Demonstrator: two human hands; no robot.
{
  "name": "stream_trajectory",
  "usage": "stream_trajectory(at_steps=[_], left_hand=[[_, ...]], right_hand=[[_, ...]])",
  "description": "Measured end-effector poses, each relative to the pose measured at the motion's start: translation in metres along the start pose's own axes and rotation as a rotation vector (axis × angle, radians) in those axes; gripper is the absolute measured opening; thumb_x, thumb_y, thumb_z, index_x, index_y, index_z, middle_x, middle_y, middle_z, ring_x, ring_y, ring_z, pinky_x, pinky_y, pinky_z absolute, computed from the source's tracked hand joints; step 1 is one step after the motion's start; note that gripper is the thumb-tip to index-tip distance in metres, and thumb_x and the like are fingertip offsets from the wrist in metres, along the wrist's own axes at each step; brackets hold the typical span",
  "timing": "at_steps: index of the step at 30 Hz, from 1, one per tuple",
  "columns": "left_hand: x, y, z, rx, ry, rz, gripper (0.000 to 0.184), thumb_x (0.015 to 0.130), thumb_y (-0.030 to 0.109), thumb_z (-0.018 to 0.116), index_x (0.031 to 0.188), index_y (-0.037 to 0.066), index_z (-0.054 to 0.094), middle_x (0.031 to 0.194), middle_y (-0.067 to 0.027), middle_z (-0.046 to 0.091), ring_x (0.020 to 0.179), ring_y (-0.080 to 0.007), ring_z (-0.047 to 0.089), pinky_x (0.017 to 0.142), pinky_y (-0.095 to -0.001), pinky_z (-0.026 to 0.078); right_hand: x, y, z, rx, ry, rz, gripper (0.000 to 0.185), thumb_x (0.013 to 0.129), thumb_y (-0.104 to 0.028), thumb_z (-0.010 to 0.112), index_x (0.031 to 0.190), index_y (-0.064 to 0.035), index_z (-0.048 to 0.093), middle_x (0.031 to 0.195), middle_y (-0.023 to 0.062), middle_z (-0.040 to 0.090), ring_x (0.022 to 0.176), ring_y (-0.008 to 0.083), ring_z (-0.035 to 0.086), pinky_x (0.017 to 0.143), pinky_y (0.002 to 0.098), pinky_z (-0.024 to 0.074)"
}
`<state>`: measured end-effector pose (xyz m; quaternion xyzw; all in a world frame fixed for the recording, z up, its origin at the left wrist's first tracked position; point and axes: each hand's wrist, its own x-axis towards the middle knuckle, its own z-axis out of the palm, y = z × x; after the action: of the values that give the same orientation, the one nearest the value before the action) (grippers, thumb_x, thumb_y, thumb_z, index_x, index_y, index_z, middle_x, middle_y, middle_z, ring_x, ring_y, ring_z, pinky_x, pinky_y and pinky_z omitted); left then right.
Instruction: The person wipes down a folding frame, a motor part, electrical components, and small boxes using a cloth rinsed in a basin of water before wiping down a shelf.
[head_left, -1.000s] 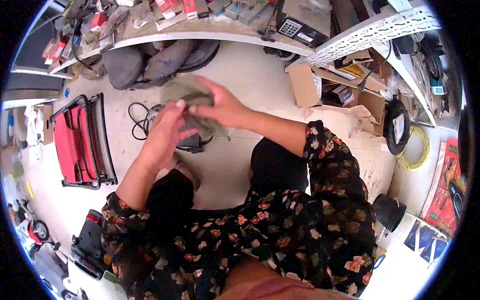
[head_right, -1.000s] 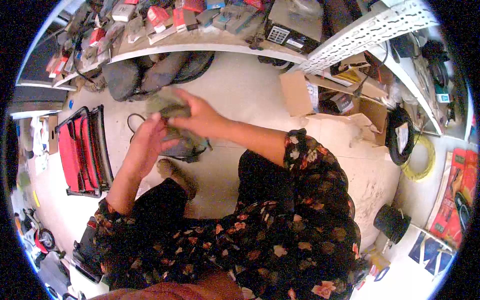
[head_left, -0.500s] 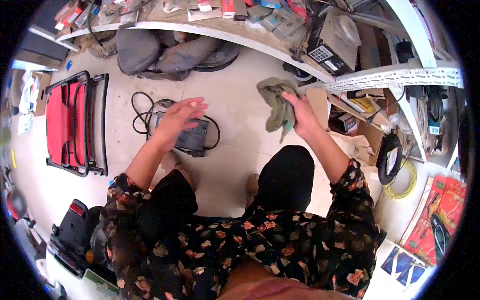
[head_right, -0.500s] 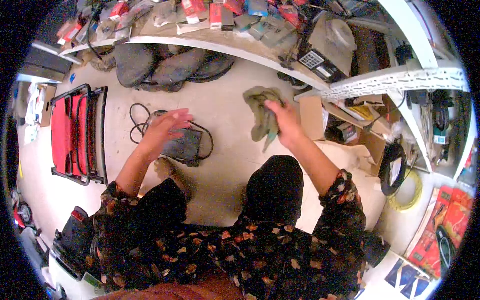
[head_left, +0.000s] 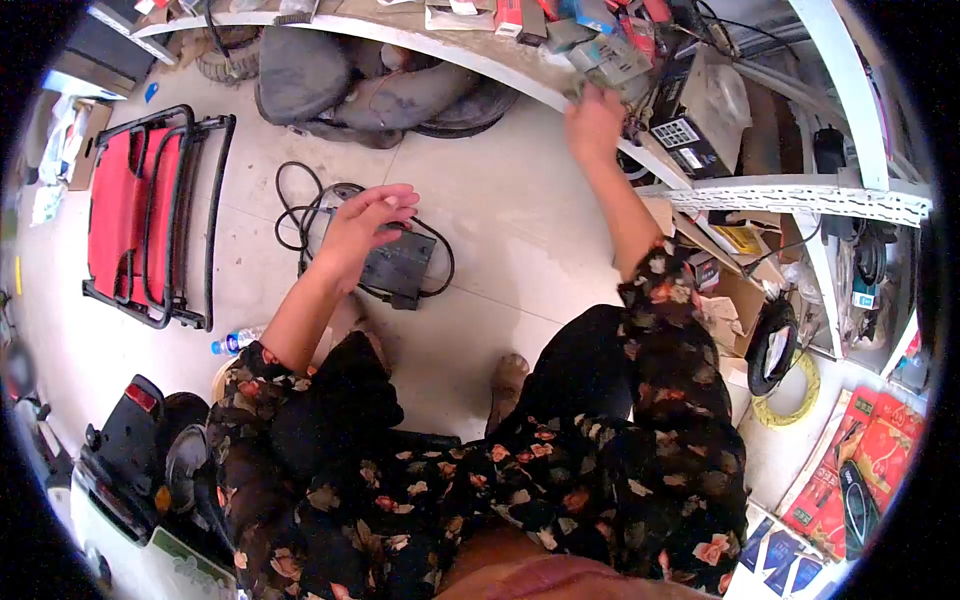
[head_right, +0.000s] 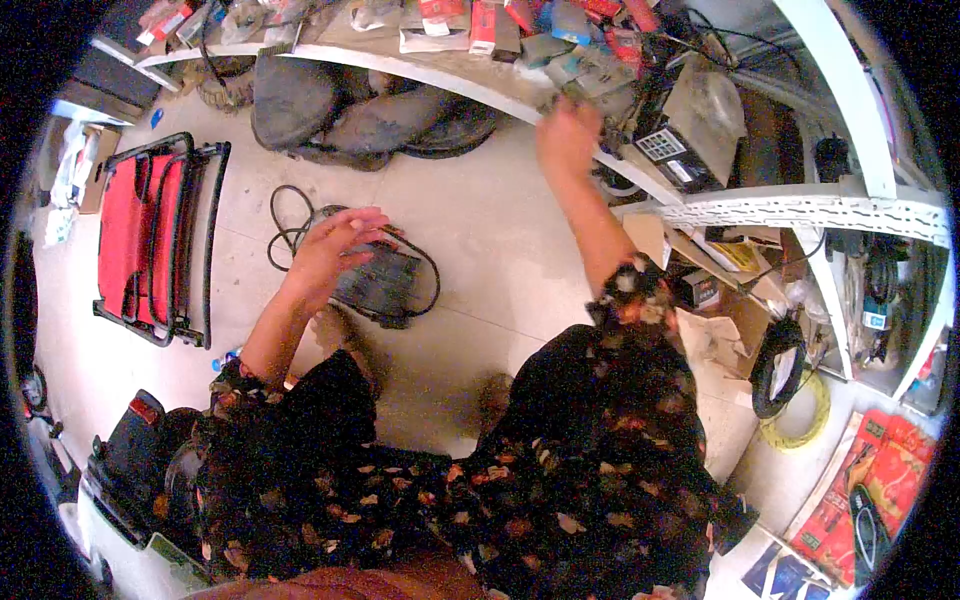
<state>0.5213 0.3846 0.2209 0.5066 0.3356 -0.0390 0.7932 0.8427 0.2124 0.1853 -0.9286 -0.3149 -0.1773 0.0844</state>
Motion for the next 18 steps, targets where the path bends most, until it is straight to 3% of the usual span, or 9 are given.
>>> stream_trajectory(at_steps=[5, 6, 9, 12, 14, 16, 18], left_hand=[[0.003, -0.005, -0.001, -0.021, -0.034, -0.017, 0.033, 0.093, 0.025, 0.049, 0.120, 0.009, 0.058, 0.117, -0.0027, 0.062, 0.105, -0.0132, 0.056, 0.090, -0.0299, 0.040], [0.004, -0.006, 0.000, -0.022, -0.040, -0.027, 0.032, 0.093, 0.025, 0.049, 0.120, 0.009, 0.058, 0.116, -0.0028, 0.062, 0.105, -0.0133, 0.056, 0.091, -0.0299, 0.040], [0.005, -0.003, 0.009, -0.022, -0.083, -0.038, 0.032, 0.093, 0.025, 0.048, 0.120, 0.009, 0.058, 0.117, -0.0031, 0.062, 0.106, -0.0138, 0.056, 0.091, -0.0303, 0.040], [0.002, -0.007, 0.005, -0.015, -0.087, -0.007, 0.032, 0.094, 0.025, 0.047, 0.120, 0.010, 0.058, 0.117, -0.0031, 0.062, 0.106, -0.0142, 0.055, 0.092, -0.0308, 0.040], [-0.005, -0.010, -0.008, -0.010, -0.074, 0.010, 0.035, 0.094, 0.027, 0.048, 0.122, 0.009, 0.055, 0.120, -0.0047, 0.060, 0.110, -0.0163, 0.055, 0.093, -0.0331, 0.040], [-0.013, -0.014, -0.022, -0.015, -0.048, 0.016, 0.036, 0.094, 0.029, 0.049, 0.124, 0.009, 0.054, 0.122, -0.0056, 0.060, 0.112, -0.0172, 0.055, 0.094, -0.0341, 0.040], [-0.018, -0.021, -0.034, -0.036, -0.009, 0.011, 0.037, 0.093, 0.030, 0.050, 0.123, 0.009, 0.055, 0.122, -0.0058, 0.060, 0.111, -0.0170, 0.055, 0.093, -0.0338, 0.041]], right_hand=[[0.034, -0.082, 0.020, 0.059, -0.084, -0.083, 0.031, 0.074, -0.018, 0.068, 0.101, -0.0030, 0.062, 0.099, 0.0197, 0.057, 0.098, 0.0355, 0.053, 0.085, 0.0463, 0.0437], [0.036, -0.102, 0.032, 0.163, 0.030, -0.085, 0.030, 0.074, -0.017, 0.067, 0.101, -0.0039, 0.062, 0.100, 0.0192, 0.057, 0.099, 0.0353, 0.053, 0.086, 0.0461, 0.0438], [0.046, -0.127, 0.043, 0.176, 0.082, -0.226, 0.028, 0.075, -0.013, 0.063, 0.102, -0.0028, 0.062, 0.105, 0.0193, 0.056, 0.101, 0.0374, 0.052, 0.088, 0.0463, 0.0441], [0.038, -0.077, 0.033, 0.280, -0.048, -0.266, 0.030, 0.075, -0.009, 0.061, 0.104, -0.0020, 0.061, 0.104, 0.0203, 0.056, 0.102, 0.0383, 0.052, 0.088, 0.0472, 0.0448], [0.027, -0.038, 0.005, 0.119, -0.243, -0.147, 0.034, 0.074, -0.006, 0.058, 0.107, -0.0016, 0.059, 0.106, 0.0218, 0.056, 0.103, 0.0391, 0.053, 0.088, 0.0469, 0.0453], [0.012, 0.014, 0.011, 0.023, -0.029, -0.207, 0.021, 0.081, -0.008, 0.053, 0.099, -0.0003, 0.061, 0.104, 0.0223, 0.057, 0.098, 0.0377, 0.058, 0.080, 0.0468, 0.0501], [0.008, 0.025, -0.009, -0.026, -0.167, -0.073, 0.023, 0.080, -0.009, 0.055, 0.100, -0.0013, 0.061, 0.101, 0.0217, 0.059, 0.096, 0.0370, 0.059, 0.083, 0.0469, 0.0483]])
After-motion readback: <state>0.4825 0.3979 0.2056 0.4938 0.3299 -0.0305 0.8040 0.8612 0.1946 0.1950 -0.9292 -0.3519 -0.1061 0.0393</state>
